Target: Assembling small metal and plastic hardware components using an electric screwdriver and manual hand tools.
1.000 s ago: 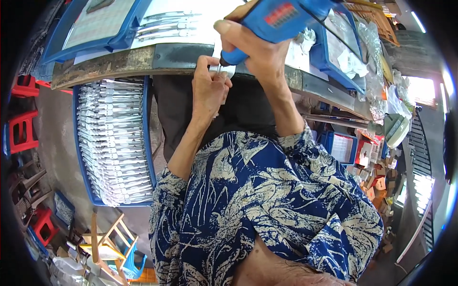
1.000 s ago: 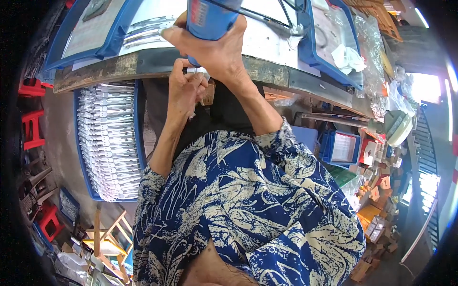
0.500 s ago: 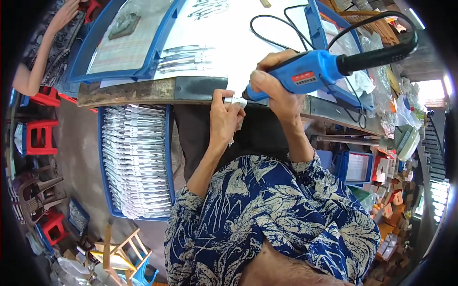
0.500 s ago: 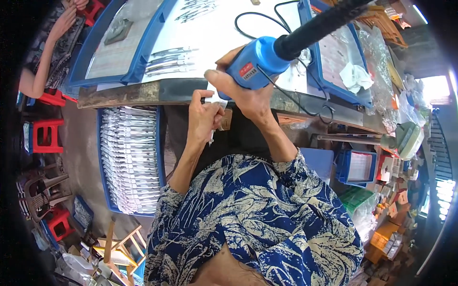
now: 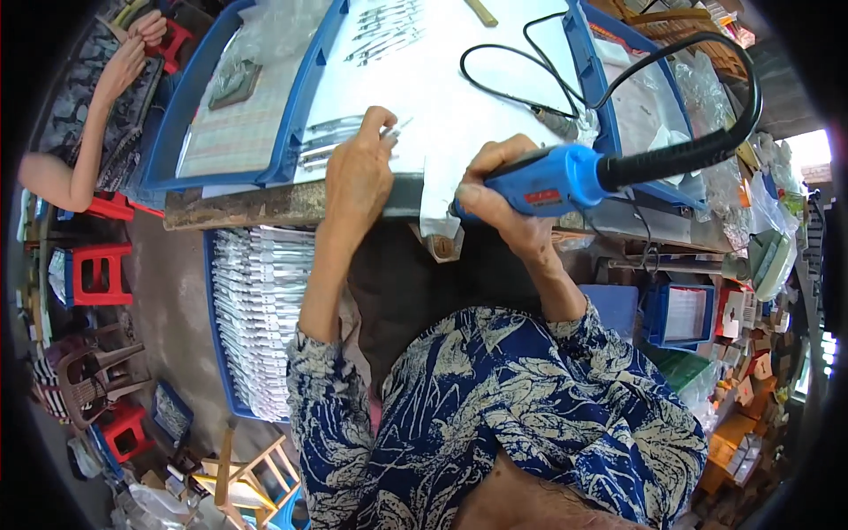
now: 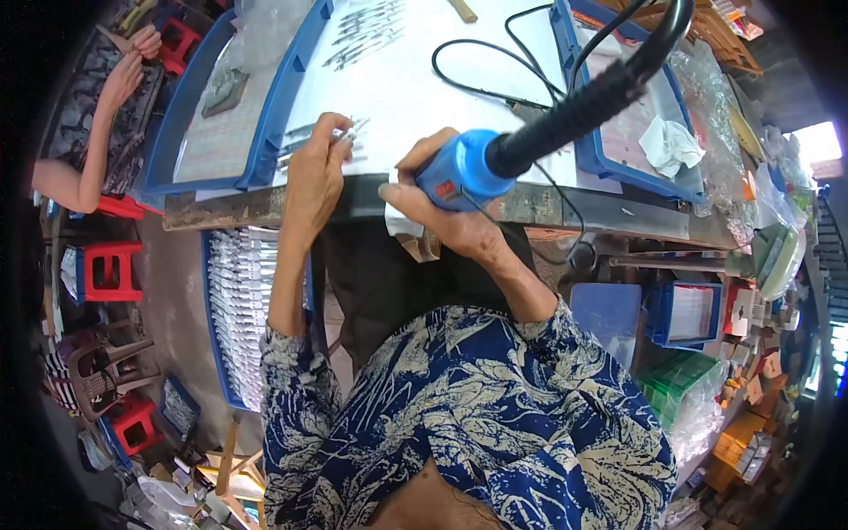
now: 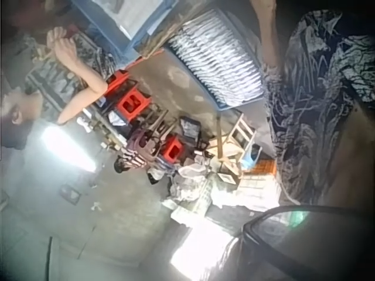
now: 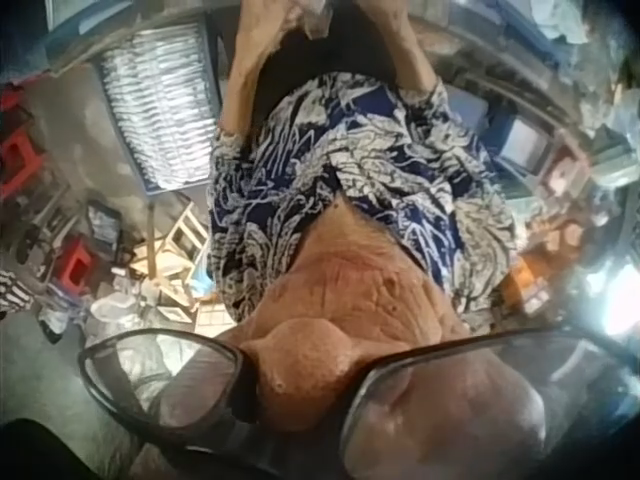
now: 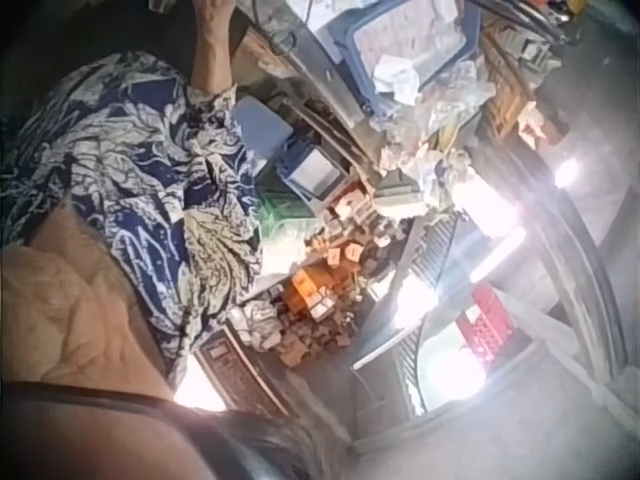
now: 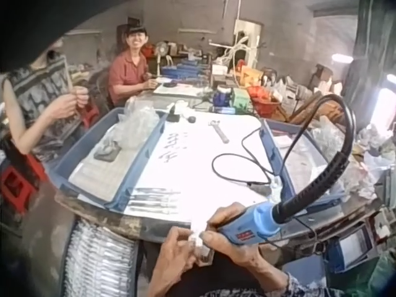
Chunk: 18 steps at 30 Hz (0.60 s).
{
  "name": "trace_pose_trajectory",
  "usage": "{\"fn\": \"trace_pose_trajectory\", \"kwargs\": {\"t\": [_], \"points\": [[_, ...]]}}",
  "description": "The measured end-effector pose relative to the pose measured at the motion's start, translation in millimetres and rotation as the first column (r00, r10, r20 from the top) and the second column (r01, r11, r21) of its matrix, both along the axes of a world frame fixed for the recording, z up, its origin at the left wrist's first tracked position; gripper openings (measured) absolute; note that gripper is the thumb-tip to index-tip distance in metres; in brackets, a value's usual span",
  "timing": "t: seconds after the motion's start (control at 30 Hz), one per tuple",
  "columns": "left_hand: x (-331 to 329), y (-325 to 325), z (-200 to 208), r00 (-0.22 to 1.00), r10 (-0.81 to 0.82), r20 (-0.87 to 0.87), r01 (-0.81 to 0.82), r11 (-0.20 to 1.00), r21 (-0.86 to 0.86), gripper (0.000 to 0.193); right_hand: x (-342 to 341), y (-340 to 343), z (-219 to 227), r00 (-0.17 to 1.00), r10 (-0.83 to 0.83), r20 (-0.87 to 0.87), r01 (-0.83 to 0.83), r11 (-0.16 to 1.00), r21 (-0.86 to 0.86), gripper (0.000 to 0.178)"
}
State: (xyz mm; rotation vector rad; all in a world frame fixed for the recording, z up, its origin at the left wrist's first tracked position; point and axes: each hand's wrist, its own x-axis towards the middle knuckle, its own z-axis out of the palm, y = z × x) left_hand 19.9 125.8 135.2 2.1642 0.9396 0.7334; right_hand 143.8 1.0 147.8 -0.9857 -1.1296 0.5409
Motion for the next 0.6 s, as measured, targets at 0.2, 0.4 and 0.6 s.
{"fn": "trace_pose_trajectory", "kwargs": {"t": [0.2, 0.4, 0.6], "points": [[3.3, 55.7, -27.9, 0.982, -0.101, -0.16, 0.148, 0.936, 0.319, 0.014, -6.1, -6.7, -0.7, 0.997, 0.078, -0.026, -0.079, 0.997, -0.011, 0.027], [5.0, 65.1, -49.7, 0.972, -0.096, -0.214, 0.174, 0.909, 0.38, 0.019, -5.9, -19.9, 8.3, 0.976, 0.162, -0.144, -0.181, 0.975, -0.127, 0.02], [29.8, 79.9, -34.9, 0.974, -0.146, -0.173, 0.2, 0.913, 0.356, 0.02, -1.0, -23.8, 14.1, 0.994, 0.103, -0.032, -0.105, 0.992, -0.074, 0.023]]}}
